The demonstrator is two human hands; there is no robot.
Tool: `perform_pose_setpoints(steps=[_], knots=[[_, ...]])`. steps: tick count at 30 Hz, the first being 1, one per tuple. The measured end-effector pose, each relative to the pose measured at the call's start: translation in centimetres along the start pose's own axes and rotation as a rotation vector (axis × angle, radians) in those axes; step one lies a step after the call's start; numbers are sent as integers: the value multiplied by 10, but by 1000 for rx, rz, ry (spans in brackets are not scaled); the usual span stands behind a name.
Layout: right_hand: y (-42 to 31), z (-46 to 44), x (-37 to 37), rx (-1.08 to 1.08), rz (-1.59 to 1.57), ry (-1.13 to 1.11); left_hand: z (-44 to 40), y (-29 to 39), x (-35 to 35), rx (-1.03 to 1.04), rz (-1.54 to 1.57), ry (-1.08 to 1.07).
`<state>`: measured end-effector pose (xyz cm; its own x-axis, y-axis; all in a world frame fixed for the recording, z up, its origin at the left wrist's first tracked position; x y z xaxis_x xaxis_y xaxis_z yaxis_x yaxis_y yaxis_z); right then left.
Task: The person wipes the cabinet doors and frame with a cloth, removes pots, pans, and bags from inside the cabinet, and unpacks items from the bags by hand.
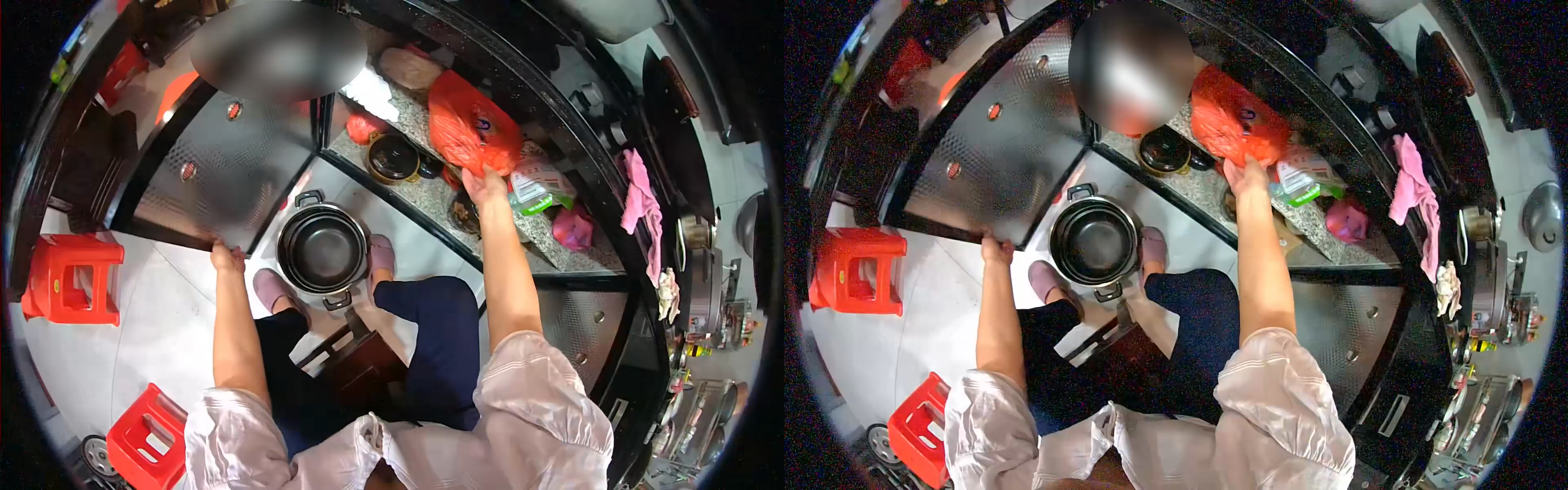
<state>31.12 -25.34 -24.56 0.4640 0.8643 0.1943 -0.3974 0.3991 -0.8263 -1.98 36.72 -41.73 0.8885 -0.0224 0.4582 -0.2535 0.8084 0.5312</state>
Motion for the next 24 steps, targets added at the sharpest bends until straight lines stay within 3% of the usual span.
perform_pose_setpoints(steps=[1, 3, 5, 6, 13, 14, 19, 23, 24], knots=[[3, 6, -5, 38, 51, 15, -36, -3, -18, -65, -43, 4], [-6, 28, -1, 18, 163, 0, -24, 12, -3, -35, -101, -68], [-9, 43, 0, 62, 236, 38, -21, 19, 1, -48, -93, 31], [-6, 41, 6, 80, 264, -79, -19, 24, 5, -25, -103, 26], [-10, 15, 46, 33, 190, -215, -16, 39, 21, 28, -89, 104], [-2, 4, 49, 143, 19, -184, -16, 39, 21, 27, -79, 121], [-6, -14, 36, 56, 185, 31, 11, 33, 40, 100, -61, 159], [-5, -18, 33, 72, 180, 84, -2, -5, 41, -126, -14, 77], [-6, -13, 33, 70, 161, 94, 23, -6, 54, -140, -123, 101]])
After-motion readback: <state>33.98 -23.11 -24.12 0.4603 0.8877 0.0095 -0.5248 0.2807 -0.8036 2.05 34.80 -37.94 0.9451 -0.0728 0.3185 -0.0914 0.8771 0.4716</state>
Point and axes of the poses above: each hand's wrist, its own z-axis away from the middle knuckle, its own x-axis out of the palm, y = z × x, the point moved 9 cm from there along -z, towards the middle knuckle, and after that the axes turned 10 degrees about z, right-handed, at the moved point
